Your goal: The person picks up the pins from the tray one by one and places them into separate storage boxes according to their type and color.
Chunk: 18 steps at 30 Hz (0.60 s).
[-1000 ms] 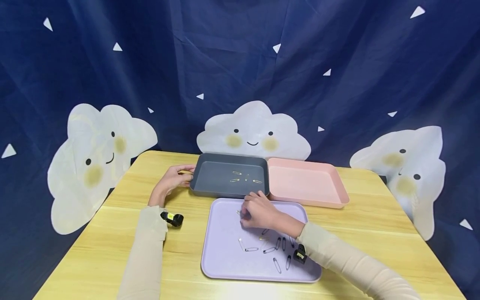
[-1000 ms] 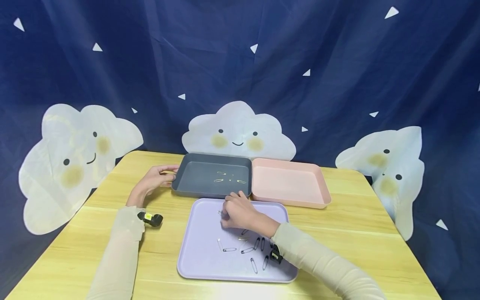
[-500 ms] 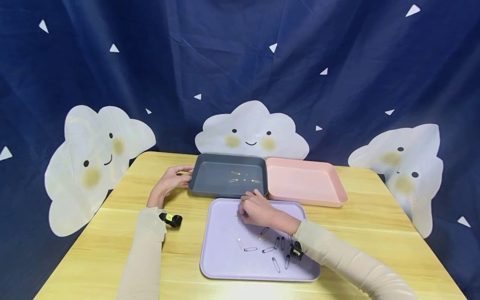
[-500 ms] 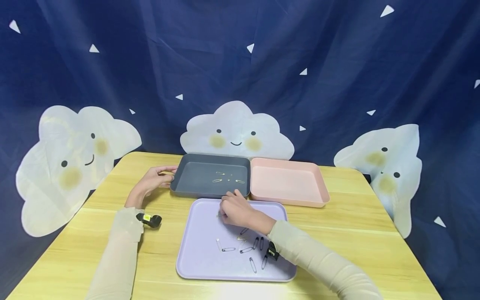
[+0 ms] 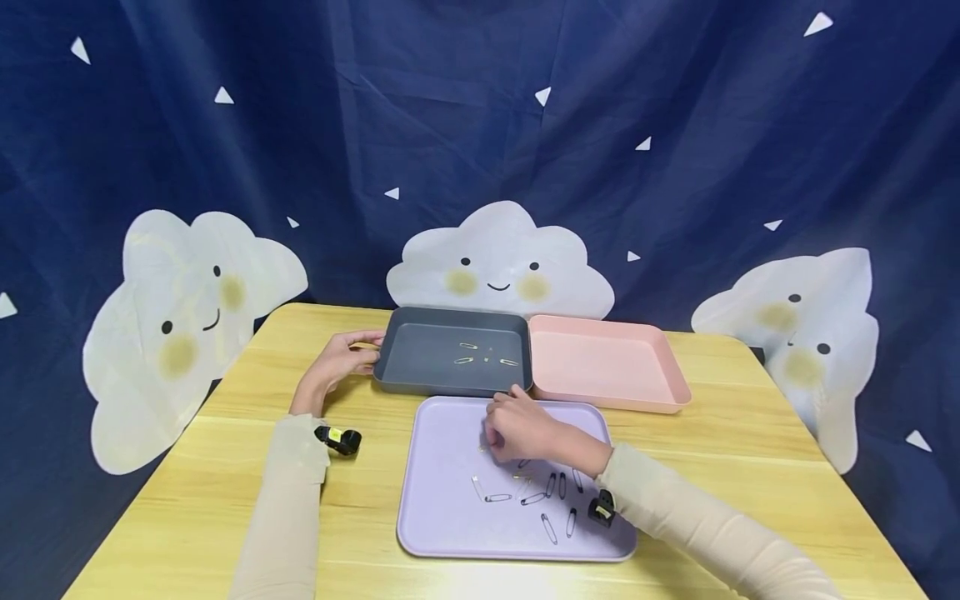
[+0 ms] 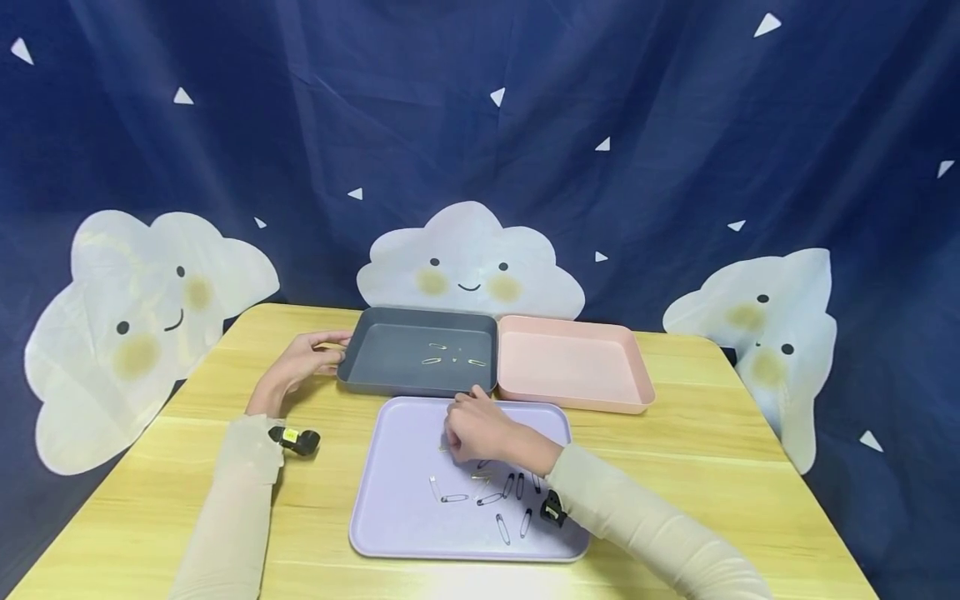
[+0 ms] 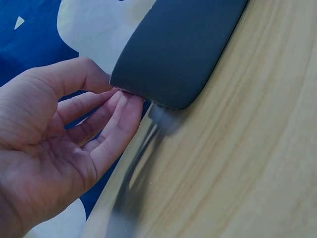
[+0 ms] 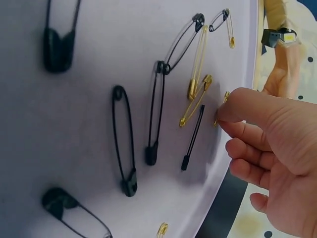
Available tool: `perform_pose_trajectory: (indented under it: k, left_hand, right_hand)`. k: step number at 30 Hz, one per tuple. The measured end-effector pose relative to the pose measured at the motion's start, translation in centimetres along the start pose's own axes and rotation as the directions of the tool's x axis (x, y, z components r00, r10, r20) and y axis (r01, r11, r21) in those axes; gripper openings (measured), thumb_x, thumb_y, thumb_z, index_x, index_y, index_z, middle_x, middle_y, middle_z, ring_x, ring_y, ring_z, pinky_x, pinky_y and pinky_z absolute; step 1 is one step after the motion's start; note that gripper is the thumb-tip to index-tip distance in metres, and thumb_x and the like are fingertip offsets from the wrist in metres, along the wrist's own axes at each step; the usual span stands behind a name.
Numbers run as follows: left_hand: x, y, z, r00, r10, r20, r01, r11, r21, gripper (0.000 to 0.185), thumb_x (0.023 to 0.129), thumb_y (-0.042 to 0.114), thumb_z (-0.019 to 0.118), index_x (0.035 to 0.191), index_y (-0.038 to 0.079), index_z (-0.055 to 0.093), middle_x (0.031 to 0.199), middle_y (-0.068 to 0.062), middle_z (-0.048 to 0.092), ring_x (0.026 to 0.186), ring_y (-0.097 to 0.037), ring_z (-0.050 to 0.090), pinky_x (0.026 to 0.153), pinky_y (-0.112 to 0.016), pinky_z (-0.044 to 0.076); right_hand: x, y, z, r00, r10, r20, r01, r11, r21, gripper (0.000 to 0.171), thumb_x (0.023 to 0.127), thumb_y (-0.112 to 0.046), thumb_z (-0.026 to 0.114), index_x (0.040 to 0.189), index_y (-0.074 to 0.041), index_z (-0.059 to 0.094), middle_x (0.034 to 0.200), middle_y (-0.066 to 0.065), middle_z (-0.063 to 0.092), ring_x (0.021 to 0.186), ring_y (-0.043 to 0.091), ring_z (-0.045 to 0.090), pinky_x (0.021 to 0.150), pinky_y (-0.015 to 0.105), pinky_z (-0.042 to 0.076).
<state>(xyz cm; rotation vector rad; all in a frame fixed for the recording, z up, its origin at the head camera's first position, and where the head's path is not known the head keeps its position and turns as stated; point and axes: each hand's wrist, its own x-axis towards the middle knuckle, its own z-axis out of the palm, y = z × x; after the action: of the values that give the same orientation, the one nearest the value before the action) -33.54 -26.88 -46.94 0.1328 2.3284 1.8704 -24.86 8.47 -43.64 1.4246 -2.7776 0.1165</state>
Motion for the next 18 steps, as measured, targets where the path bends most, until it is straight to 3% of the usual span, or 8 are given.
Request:
perform_pose_trajectory:
  k: [6,18]
  left_hand:
    - [-0.10,-0.01,-0.07,1.000,-0.006,-0.005,0.006,1.000,-0.009,0.055,0.094,-0.002,0.058,0.148,-0.006,0.048,0.142,-0.034,0.052,0.092,-0.010,0.068,0.079,-0.025,0.061]
    - [-0.13,-0.03,-0.14,1.000,-0.006,-0.007,0.006,1.000,0.003,0.055,0.094,-0.001,0.059,0.147,-0.004,0.049,0.141,-0.033,0.053,0.095,-0.013,0.068,0.079,-0.027,0.061]
  right_hand:
    - [-0.07,0.00,0.42,0.999,-0.034,-0.042,0.033,0.999,-0.040,0.019,0.068,-0.018,0.083,0.062,-0.024,0.065,0.071,-0.013,0.057,0.078,0.009,0.047,0.075,0.028,0.028]
    - [0.04,0.13,0.66,0.999,-0.025,-0.032,0.023,0.999,-0.049,0.020,0.067,-0.019,0.082,0.062,-0.024,0.064,0.069,-0.015,0.055,0.077,0.009,0.047,0.076,0.028,0.028]
